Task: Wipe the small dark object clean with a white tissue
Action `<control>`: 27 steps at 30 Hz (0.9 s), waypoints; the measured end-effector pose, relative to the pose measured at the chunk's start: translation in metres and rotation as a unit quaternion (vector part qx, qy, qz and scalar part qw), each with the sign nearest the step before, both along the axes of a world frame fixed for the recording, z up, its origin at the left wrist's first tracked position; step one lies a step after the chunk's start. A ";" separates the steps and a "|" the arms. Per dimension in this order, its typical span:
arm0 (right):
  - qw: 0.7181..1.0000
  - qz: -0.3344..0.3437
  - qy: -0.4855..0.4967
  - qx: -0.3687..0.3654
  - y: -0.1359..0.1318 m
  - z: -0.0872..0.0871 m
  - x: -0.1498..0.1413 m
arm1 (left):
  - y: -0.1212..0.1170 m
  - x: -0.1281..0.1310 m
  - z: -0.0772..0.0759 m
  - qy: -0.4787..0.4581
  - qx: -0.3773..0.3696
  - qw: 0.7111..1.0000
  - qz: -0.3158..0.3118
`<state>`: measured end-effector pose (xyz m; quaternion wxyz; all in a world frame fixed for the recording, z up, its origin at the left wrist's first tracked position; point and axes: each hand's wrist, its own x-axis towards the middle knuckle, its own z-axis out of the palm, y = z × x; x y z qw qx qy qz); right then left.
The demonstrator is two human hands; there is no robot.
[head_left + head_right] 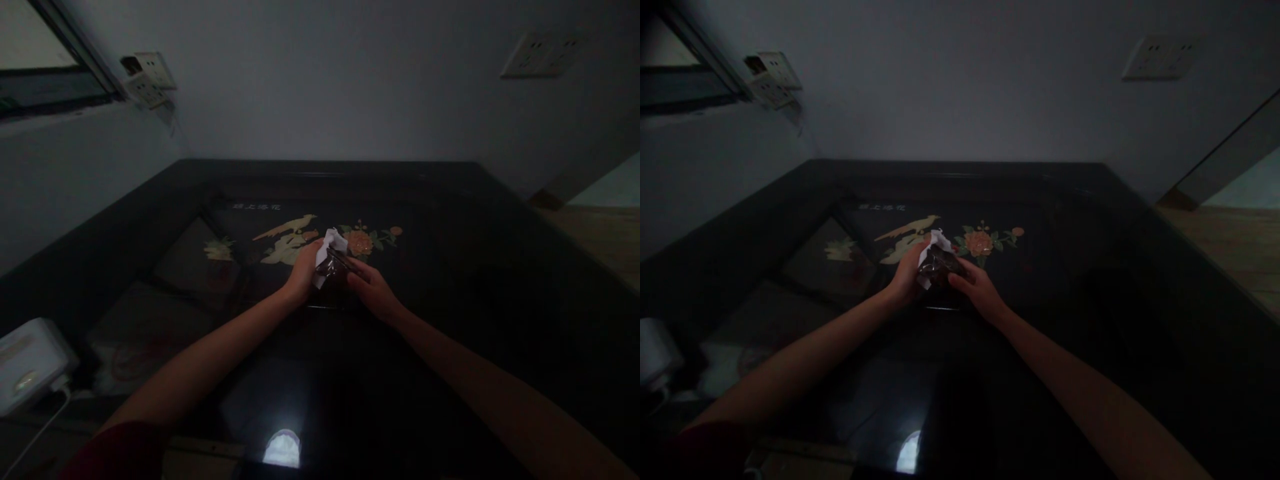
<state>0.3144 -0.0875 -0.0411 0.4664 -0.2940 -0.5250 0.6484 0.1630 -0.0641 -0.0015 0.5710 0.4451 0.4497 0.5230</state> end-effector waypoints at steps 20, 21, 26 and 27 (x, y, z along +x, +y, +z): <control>0.999 -0.033 -0.013 0.027 0.004 -0.003 -0.003 | -0.017 -0.008 0.017 0.384 0.433 0.815 -0.039; 0.999 -0.032 -0.016 0.029 0.004 -0.003 -0.003 | -0.017 -0.008 0.016 0.359 0.417 0.834 -0.034; 1.000 -0.013 -0.009 0.015 0.002 -0.006 0.000 | -0.011 -0.005 0.005 0.194 0.244 0.950 -0.008; 1.000 -0.012 -0.006 0.011 0.002 -0.006 0.001 | -0.010 -0.004 0.003 0.158 0.203 0.966 -0.002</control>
